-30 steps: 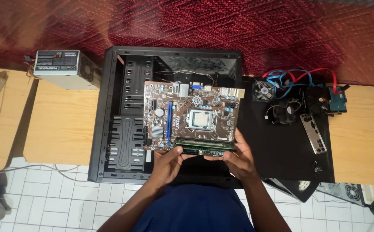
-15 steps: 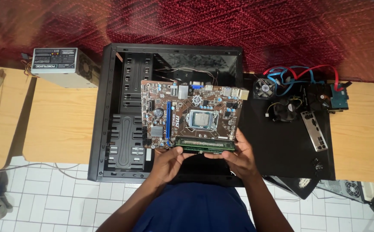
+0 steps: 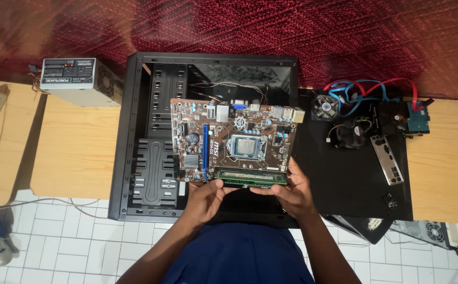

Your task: Removing a motherboard from a PC case and then extracting the CPU and RAM modules.

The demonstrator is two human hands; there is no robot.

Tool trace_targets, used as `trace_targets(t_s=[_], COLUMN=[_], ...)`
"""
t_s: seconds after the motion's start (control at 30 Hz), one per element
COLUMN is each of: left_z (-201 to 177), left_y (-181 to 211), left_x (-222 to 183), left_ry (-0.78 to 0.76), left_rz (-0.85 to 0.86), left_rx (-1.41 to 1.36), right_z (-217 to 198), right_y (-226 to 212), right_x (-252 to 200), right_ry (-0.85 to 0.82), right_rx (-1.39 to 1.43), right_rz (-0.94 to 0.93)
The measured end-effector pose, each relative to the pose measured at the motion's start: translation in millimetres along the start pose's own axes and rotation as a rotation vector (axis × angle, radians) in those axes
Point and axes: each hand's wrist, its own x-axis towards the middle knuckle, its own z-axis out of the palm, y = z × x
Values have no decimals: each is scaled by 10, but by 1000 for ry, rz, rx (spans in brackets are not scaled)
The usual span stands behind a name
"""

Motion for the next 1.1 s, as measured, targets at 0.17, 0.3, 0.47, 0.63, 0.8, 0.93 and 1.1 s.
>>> trace_targets(t_s=[0.17,0.3,0.47,0.63,0.8,0.93,1.1], left_z=[11,19,160,162,568,-45,78], left_y=[-59,-39,-2,1,42,-197,-130], left_x=[45,29,6,-2,-90,47,60], left_ry=[-8,-21,12,36,141,176,216], left_rz=[-1,-6,12,35,49,84,129], left_rx=[-41,-18,6,42,32,52,75], right_z=[47,-34,51,14,10,-558,-567], right_y=[-37,3,-66,-32,-21,303,336], right_x=[4,-26,31,42,16,-106,-138], right_ry=[12,19,45,28,69,118,158], right_rx=[0,-1,-25,-6,-40,-74,-106], right_rz=[-8,-6,35,43,50,72,85])
